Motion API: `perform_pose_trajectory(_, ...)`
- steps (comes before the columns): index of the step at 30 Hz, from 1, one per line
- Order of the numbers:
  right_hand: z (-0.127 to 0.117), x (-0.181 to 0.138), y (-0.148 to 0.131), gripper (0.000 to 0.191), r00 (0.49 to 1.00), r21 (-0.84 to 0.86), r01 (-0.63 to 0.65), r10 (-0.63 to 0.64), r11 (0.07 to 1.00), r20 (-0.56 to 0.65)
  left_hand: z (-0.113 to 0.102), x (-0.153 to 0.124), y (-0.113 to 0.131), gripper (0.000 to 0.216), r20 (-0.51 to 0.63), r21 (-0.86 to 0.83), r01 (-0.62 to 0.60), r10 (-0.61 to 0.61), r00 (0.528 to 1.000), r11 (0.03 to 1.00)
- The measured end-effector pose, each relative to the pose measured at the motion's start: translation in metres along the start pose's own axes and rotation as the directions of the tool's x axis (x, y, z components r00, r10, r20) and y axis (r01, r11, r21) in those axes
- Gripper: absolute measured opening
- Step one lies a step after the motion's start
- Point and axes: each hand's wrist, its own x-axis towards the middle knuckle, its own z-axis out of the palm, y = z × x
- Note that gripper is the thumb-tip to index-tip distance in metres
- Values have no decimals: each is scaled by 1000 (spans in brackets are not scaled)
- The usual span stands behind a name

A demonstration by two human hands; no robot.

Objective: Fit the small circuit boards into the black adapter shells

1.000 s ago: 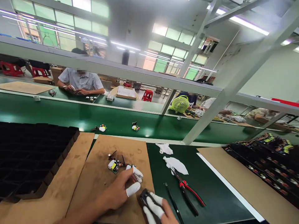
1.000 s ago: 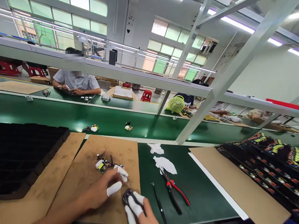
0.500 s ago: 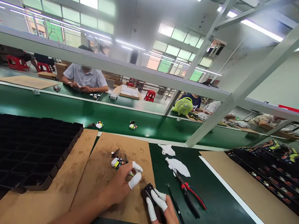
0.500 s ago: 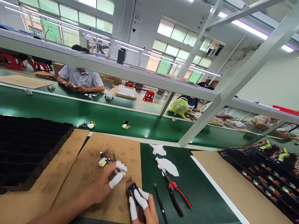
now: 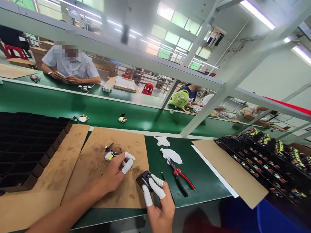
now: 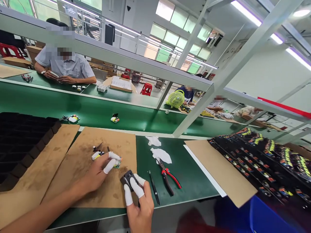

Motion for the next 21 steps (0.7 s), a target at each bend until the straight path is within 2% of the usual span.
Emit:
perform_pose_trajectory(4, 5, 3, 3, 31, 993, 28, -18, 15, 999, 116, -1, 0, 2, 39, 0, 15, -9, 9, 1000, 1000)
perform_pose_trajectory(9, 7, -1, 13, 40, 990, 21, -23, 20, 1000, 137, -1, 1, 3, 37, 2, 22, -18, 18, 1000, 1000)
perform_pose_trajectory(14, 4, -10, 20, 41, 971, 11, -98, 94, 995, 220, -1, 2, 3, 34, 12, 29, -9, 9, 1000, 1000)
perform_pose_trajectory(18, 3, -15, 24, 36, 963, 11, -136, 129, 991, 238, -1, 3, 3, 33, 40, 33, -6, 5, 999, 999)
perform_pose_trajectory(21, 1, -15, 26, 38, 956, 43, -161, 145, 986, 255, -2, 2, 5, 26, 114, 24, -34, 31, 993, 999)
